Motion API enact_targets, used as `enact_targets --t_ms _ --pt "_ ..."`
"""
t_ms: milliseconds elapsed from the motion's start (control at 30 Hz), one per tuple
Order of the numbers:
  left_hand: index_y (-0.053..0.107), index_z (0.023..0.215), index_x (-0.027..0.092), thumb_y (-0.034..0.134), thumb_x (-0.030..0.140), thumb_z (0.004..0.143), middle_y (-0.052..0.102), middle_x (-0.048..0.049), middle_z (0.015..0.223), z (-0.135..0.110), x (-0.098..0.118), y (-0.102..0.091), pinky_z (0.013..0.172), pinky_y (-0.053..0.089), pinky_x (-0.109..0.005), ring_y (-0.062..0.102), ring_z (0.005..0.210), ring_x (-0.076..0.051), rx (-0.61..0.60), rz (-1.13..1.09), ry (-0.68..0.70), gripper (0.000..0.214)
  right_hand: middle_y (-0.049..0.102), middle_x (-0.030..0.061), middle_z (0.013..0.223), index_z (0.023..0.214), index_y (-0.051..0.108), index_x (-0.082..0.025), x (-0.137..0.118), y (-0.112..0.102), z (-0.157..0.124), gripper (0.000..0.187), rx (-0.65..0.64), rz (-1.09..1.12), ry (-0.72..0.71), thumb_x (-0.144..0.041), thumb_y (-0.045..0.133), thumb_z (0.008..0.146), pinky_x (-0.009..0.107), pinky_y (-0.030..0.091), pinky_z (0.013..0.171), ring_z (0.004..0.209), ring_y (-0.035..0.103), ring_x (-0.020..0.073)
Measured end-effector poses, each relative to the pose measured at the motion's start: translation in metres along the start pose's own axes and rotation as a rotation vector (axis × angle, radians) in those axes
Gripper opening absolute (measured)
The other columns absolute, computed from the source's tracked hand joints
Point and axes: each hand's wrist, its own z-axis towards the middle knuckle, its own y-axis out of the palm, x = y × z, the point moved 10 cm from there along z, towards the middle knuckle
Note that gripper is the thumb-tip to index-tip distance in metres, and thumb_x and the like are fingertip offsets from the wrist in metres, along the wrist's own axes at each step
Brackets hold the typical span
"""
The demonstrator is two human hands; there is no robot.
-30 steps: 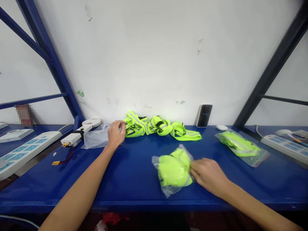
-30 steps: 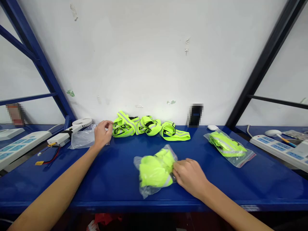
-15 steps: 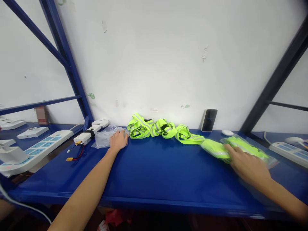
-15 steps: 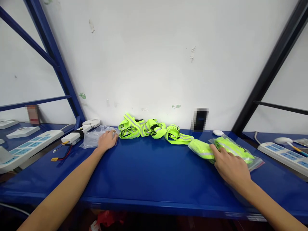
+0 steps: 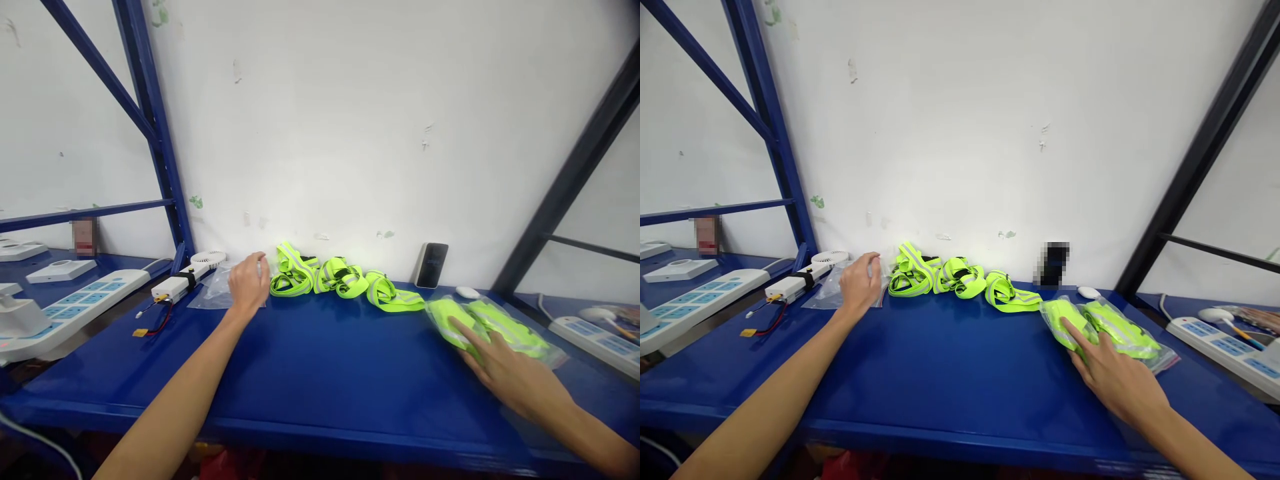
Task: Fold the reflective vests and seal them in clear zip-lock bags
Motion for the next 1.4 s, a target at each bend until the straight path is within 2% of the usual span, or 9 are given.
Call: enact_targets --t_ms 167,300,400,567,700,900,1100,1267,1400 --pt "0.06 0.116 0.019 0.032 0.034 0.096 0.066 -0.0121 0.113 -0.061 0.113 0.025 0.095 0.038 -0.041 0.059 0.104 -0.027 -0.284 -0.139 0.434 0.037 0.066 0.017 0.09 0.135 0.052 -0.026 0.002 0.01 0.027 0.054 -0.175 -0.104 0.037 -0.053 0.038 0.092 0.043 0.049 0.049 0.066 0.065 0.0327" --pt "0.062 0.112 0.015 0.041 0.041 0.09 0.063 -0.0191 0.107 -0.132 0.162 0.066 0.078 0.046 -0.043 0.061 0.097 -0.033 -0.723 -0.044 0.605 0.039 0.053 0.0212 0.132 0.132 0.054 -0.019 -0.074 -0.031 0.064 0.053 0.041 0.016 -0.211 -0.05 0.046 0.09 0.055 0.045 0.091 0.123 0.048 0.0398" --pt "0.061 0.114 0.015 0.038 0.046 0.091 0.062 -0.0191 0.107 -0.143 0.164 0.071 0.074 0.048 -0.043 0.061 0.097 -0.035 -0.782 -0.032 0.6 0.044 0.04 0.0165 0.145 0.142 0.042 -0.023 -0.146 -0.046 0.09 0.052 0.103 0.244 -0.406 -0.033 0.046 0.091 0.047 0.038 0.104 0.133 0.039 0.0318" --pt "0.055 0.125 0.015 0.045 0.056 0.087 0.06 -0.0167 0.115 -0.122 0.149 0.071 0.091 0.044 -0.046 0.056 0.106 -0.033 -0.713 -0.02 0.611 0.057 0.036 0.0171 0.146 0.146 0.035 -0.021 -0.194 -0.021 0.147 0.062 0.148 0.505 -0.203 -0.019 0.05 0.085 0.049 0.036 0.105 0.132 0.038 0.0339" --pt "0.052 0.129 0.015 0.045 0.047 0.087 0.057 -0.016 0.118 -0.11 0.126 0.08 0.092 0.042 -0.047 0.052 0.109 -0.033 -0.671 0.115 0.496 0.053 0.053 0.0172 0.127 0.135 0.047 -0.015 -0.203 0.021 0.162 0.052 0.045 0.739 -0.049 -0.019 0.051 0.084 0.043 0.042 0.099 0.119 0.051 0.0302" --pt "0.064 0.115 0.02 0.043 0.045 0.087 0.059 -0.0158 0.115 -0.096 0.102 0.09 0.084 0.043 -0.049 0.051 0.108 -0.037 -0.662 0.153 0.255 0.043 0.063 0.0073 0.089 0.085 0.062 -0.017 -0.177 0.023 0.157 0.017 0.11 1.119 0.072 -0.027 0.048 0.086 0.033 0.045 0.081 0.086 0.059 0.0218" --pt "0.064 0.088 0.02 0.042 0.037 0.091 0.066 -0.0071 0.085 -0.073 0.088 0.076 0.071 0.042 -0.033 0.06 0.082 -0.023 -0.517 -0.11 0.123 0.028 0.052 -0.0009 0.052 0.075 0.057 -0.018 -0.163 0.037 0.152 0.037 -0.046 1.633 0.258 -0.04 0.031 0.092 0.027 0.04 0.056 0.053 0.052 0.0162" --pt "0.051 0.059 0.019 0.045 0.025 0.09 0.054 -0.0017 0.061 -0.062 0.122 0.027 0.079 0.038 -0.036 0.053 0.072 -0.019 -0.147 -0.234 0.447 0.032 0.055 -0.0023 0.054 0.093 0.063 -0.019 -0.178 0.029 0.145 0.029 -0.141 1.25 0.099 -0.045 0.053 0.085 0.025 0.031 0.053 0.052 0.052 0.0154" --pt "0.064 0.091 0.019 0.046 0.025 0.09 0.064 -0.0041 0.08 -0.058 0.151 0.037 0.085 0.042 -0.036 0.058 0.08 -0.019 -0.246 -0.327 0.625 0.019 0.067 0.0055 0.082 0.101 0.066 -0.021 -0.183 0.023 0.144 0.043 -0.159 1.065 0.11 -0.057 0.059 0.079 0.026 0.033 0.059 0.073 0.06 0.0204"
